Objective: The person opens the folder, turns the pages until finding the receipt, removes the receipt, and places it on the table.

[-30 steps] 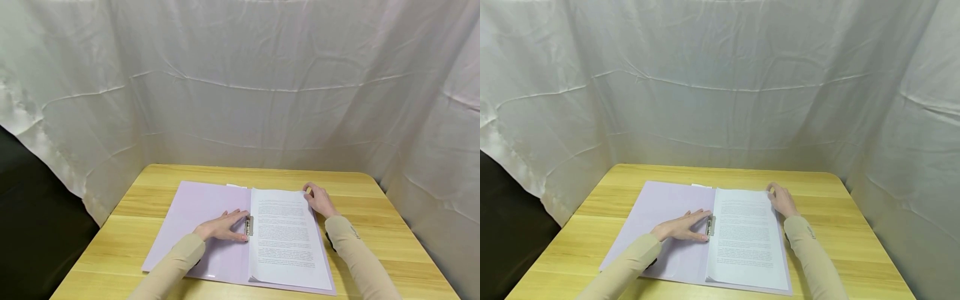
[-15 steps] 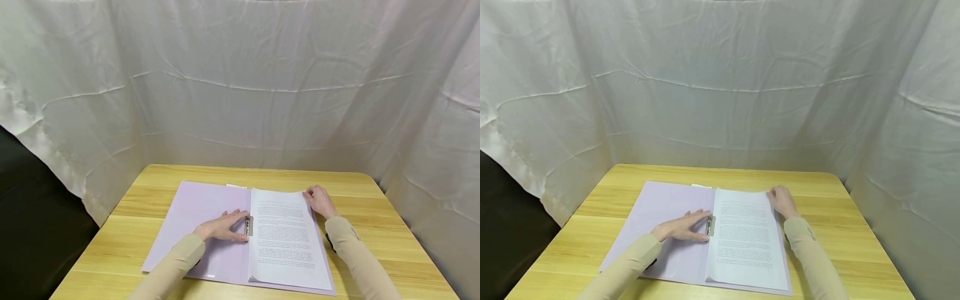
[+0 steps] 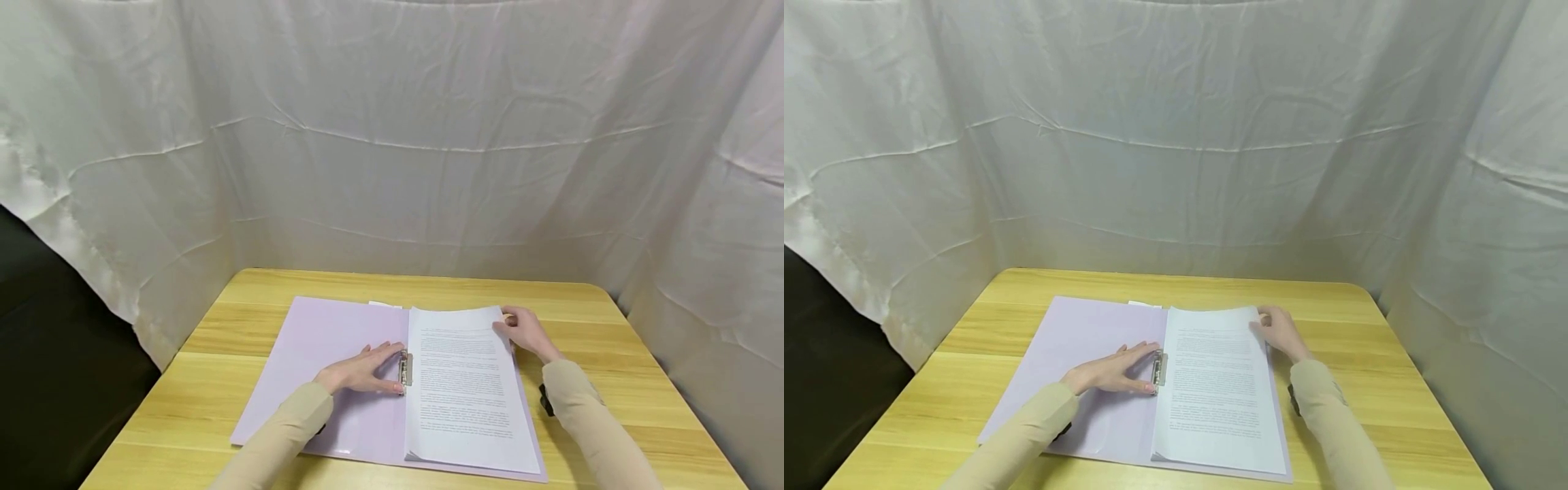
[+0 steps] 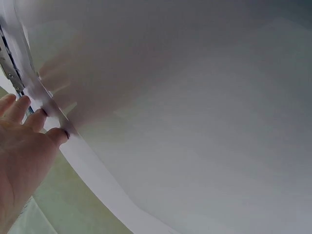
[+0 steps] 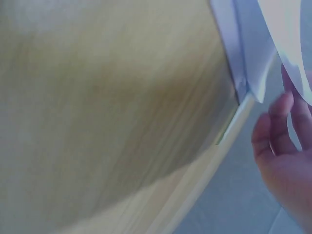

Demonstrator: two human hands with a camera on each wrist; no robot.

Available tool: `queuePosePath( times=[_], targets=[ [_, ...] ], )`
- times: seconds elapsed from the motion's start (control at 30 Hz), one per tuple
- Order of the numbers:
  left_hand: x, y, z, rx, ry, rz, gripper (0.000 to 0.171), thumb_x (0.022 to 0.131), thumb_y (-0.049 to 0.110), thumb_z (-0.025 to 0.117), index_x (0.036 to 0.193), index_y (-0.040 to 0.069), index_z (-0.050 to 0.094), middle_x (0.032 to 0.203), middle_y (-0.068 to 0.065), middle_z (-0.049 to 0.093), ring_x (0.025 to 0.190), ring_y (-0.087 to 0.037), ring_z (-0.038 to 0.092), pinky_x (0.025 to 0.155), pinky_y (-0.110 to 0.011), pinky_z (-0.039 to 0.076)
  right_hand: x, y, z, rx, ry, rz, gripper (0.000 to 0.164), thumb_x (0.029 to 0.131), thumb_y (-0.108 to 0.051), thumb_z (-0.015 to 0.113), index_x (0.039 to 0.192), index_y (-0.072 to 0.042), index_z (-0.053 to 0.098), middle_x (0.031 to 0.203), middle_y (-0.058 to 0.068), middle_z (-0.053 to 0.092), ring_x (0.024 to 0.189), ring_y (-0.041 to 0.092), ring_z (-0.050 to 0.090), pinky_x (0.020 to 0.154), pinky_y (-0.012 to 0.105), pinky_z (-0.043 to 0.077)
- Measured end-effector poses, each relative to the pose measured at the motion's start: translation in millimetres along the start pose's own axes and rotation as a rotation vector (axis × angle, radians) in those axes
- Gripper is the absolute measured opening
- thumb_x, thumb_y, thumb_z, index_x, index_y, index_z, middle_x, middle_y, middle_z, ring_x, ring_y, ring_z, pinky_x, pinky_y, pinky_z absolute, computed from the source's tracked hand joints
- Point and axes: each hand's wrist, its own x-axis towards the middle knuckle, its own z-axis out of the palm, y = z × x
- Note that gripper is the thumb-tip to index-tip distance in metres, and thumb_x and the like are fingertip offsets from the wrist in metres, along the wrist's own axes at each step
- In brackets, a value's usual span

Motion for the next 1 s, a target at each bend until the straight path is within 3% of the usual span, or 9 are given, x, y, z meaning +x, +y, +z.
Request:
queuePosePath(
  times=[0.13, 0.3, 0.57, 0.87, 1.0],
  targets=[
    [-2.2, 0.0, -0.7, -0.033, 0.01, 0.016, 0.091, 0.092, 0.048, 0.069, 0.161, 0.012, 0.022, 0.169, -0.015, 0.019, 0.158, -0.035, 0.016, 0.129, -0.054, 0.01, -6.1, -5.6, -4.1, 0.14, -0.08, 0.01, 0.051, 0.097, -0.012, 0.065, 0.138, 0.013, 0.048, 0.118, 0.035, 0.068, 0.095, 0.03, 0.074, 0.075, 0.03, 0.058],
    [-3.9, -2.3, -0.7, -0.052, 0.034, 0.012, 0.092, 0.092, 0.049, 0.069, 0.161, 0.01, 0.021, 0.168, -0.016, 0.02, 0.157, -0.038, 0.018, 0.129, -0.054, 0.012, -13.5, -11.7, -9.7, 0.273, -0.16, 0.037, 0.055, 0.097, -0.013, 0.065, 0.142, 0.01, 0.044, 0.118, 0.033, 0.069, 0.091, 0.025, 0.075, 0.075, 0.035, 0.061],
    [-7.3, -3.8, -1.8, -0.084, 0.07, -0.021, 0.093, 0.091, 0.05, 0.069, 0.161, 0.011, 0.022, 0.168, -0.019, 0.02, 0.156, -0.04, 0.018, 0.129, -0.054, 0.014, -26.0, -16.8, -11.8, 0.346, -0.22, 0.031, 0.063, 0.099, -0.022, 0.065, 0.149, 0.004, 0.038, 0.116, 0.03, 0.07, 0.089, 0.025, 0.075, 0.073, 0.036, 0.063],
    [-11.2, -5.2, -4.2, -0.121, 0.12, -0.007, 0.088, 0.095, 0.047, 0.066, 0.161, 0.011, 0.02, 0.168, -0.019, 0.02, 0.157, -0.039, 0.017, 0.129, -0.055, 0.009, -41.2, -24.0, -12.2, 0.479, -0.289, 0.008, 0.064, 0.103, -0.026, 0.06, 0.153, 0.0, 0.03, 0.116, 0.028, 0.07, 0.088, 0.023, 0.075, 0.072, 0.037, 0.064],
    [-13.5, -4.7, -5.5, -0.153, 0.139, -0.009, 0.088, 0.095, 0.048, 0.066, 0.161, 0.01, 0.021, 0.167, -0.021, 0.021, 0.157, -0.038, 0.017, 0.129, -0.056, 0.009, -46.6, -28.2, -13.1, 0.519, -0.319, 0.001, 0.069, 0.105, -0.028, 0.055, 0.158, -0.002, 0.019, 0.123, 0.03, 0.066, 0.092, 0.022, 0.075, 0.074, 0.039, 0.064]
  ],
)
